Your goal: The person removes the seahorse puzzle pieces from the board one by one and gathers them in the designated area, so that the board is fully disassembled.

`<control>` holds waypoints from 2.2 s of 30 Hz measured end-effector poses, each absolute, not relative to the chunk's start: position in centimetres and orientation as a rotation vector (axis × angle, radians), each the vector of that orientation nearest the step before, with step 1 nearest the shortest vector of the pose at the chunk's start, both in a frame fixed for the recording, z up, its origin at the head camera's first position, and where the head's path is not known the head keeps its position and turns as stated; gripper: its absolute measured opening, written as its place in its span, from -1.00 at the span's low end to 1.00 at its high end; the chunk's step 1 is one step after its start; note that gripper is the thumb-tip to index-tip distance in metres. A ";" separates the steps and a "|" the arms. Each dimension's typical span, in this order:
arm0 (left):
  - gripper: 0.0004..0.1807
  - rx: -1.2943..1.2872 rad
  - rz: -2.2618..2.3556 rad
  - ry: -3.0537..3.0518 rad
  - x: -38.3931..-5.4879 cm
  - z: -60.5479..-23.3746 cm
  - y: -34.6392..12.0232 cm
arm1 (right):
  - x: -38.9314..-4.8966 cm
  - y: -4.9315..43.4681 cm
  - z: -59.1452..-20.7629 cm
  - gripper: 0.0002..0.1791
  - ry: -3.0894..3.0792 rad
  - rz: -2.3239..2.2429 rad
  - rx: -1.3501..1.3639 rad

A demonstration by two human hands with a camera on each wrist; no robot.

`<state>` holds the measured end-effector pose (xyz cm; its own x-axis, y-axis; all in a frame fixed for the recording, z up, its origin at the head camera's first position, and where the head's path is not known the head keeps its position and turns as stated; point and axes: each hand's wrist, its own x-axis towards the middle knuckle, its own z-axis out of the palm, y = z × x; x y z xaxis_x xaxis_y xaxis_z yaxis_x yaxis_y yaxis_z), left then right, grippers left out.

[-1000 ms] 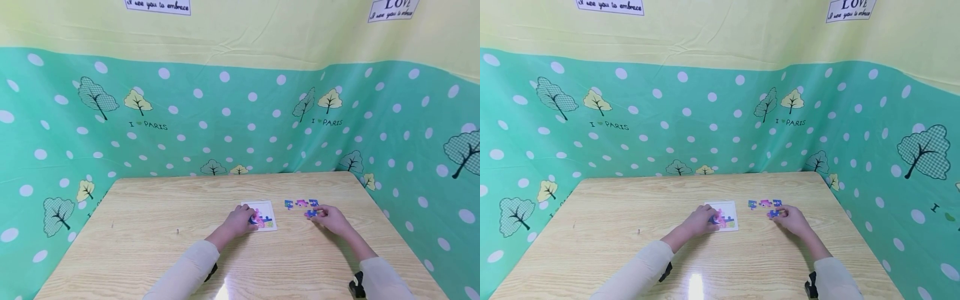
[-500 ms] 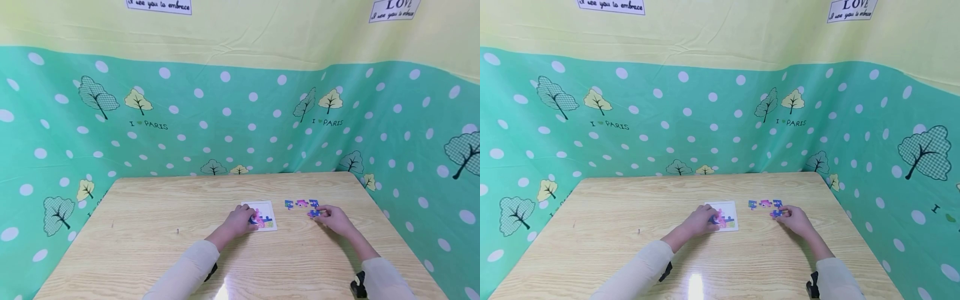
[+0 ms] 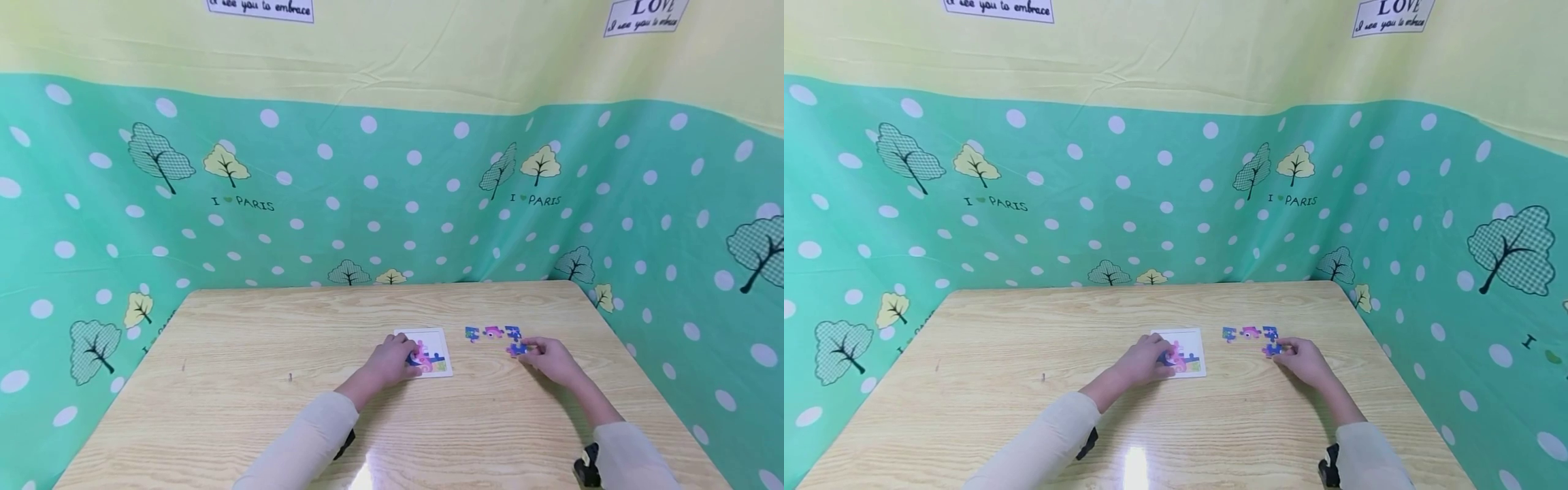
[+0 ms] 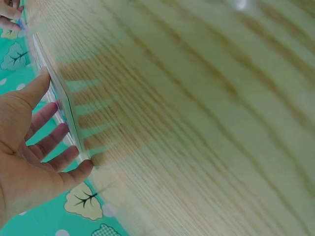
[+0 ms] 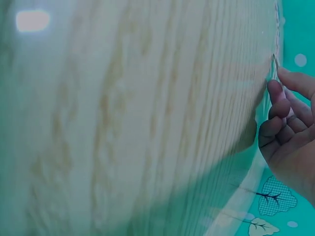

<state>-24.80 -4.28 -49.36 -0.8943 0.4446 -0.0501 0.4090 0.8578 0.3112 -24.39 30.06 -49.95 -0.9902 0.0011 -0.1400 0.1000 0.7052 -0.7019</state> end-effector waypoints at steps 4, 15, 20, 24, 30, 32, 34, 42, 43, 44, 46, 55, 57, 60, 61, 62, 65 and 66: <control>-0.50 0.672 0.447 2.910 -24.7 -49.3 -4.3 | -24.3 30.3 -50.1 -0.45 2.790 -1.136 0.071; -0.49 0.675 0.466 2.914 -24.7 -49.2 -4.3 | -25.0 30.8 -50.5 -0.44 2.789 -1.110 0.097; -0.51 0.676 0.458 2.917 -24.8 -49.4 -4.3 | -25.2 30.8 -50.4 -0.44 2.794 -1.111 0.072; -0.50 0.672 0.459 2.914 -24.9 -49.4 -4.3 | -25.2 30.8 -50.4 -0.46 2.799 -1.106 0.050; -0.49 0.670 0.459 2.915 -24.9 -49.5 -4.3 | -25.2 30.8 -50.4 -0.45 2.794 -1.106 0.062; -0.50 0.672 0.457 2.915 -24.9 -49.6 -4.3 | -25.1 30.8 -50.4 -0.45 2.794 -1.110 0.077; -0.50 0.672 0.457 2.913 -24.9 -49.6 -4.3 | -25.1 30.7 -50.4 -0.44 2.790 -1.118 0.101; -0.54 0.677 0.468 2.914 -24.7 -49.2 -4.3 | -25.1 30.2 -50.5 -0.38 2.839 -1.074 0.113; -0.55 0.676 0.471 2.913 -24.7 -49.2 -4.3 | -25.1 30.2 -50.5 -0.38 2.844 -1.072 0.113; -0.55 0.676 0.472 2.913 -24.7 -49.2 -4.3 | -25.1 30.1 -50.5 -0.39 2.849 -1.067 0.113; -0.55 0.676 0.471 2.914 -24.7 -49.1 -4.3 | -25.1 30.1 -50.5 -0.40 2.851 -1.062 0.120; -0.54 0.669 0.470 2.916 -24.7 -49.1 -4.3 | -25.2 30.1 -50.3 -0.42 2.832 -1.070 0.130; -0.53 0.668 0.466 2.916 -24.7 -49.2 -4.3 | -25.2 30.1 -50.2 -0.42 2.830 -1.067 0.128; -0.52 0.669 0.467 2.918 -24.8 -49.3 -4.3 | -25.2 30.1 -50.1 -0.42 2.827 -1.059 0.124; -0.51 0.668 0.465 2.919 -24.8 -49.3 -4.3 | -25.2 30.1 -50.1 -0.41 2.828 -1.054 0.119; -0.51 0.668 0.462 2.920 -24.8 -49.4 -4.3 | -25.2 30.1 -50.1 -0.41 2.826 -1.054 0.117; -0.50 0.669 0.459 2.923 -24.8 -49.4 -4.3 | -25.2 30.2 -50.0 -0.41 2.823 -1.047 0.106; -0.50 0.669 0.459 2.923 -24.8 -49.4 -4.3 | -25.2 30.2 -50.0 -0.41 2.820 -1.046 0.105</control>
<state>-24.82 -4.26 -49.43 -0.8973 0.4399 -0.0372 0.4074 0.8574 0.3144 -25.25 30.15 -50.00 -0.9889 0.0192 -0.1474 0.1106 0.7571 -0.6438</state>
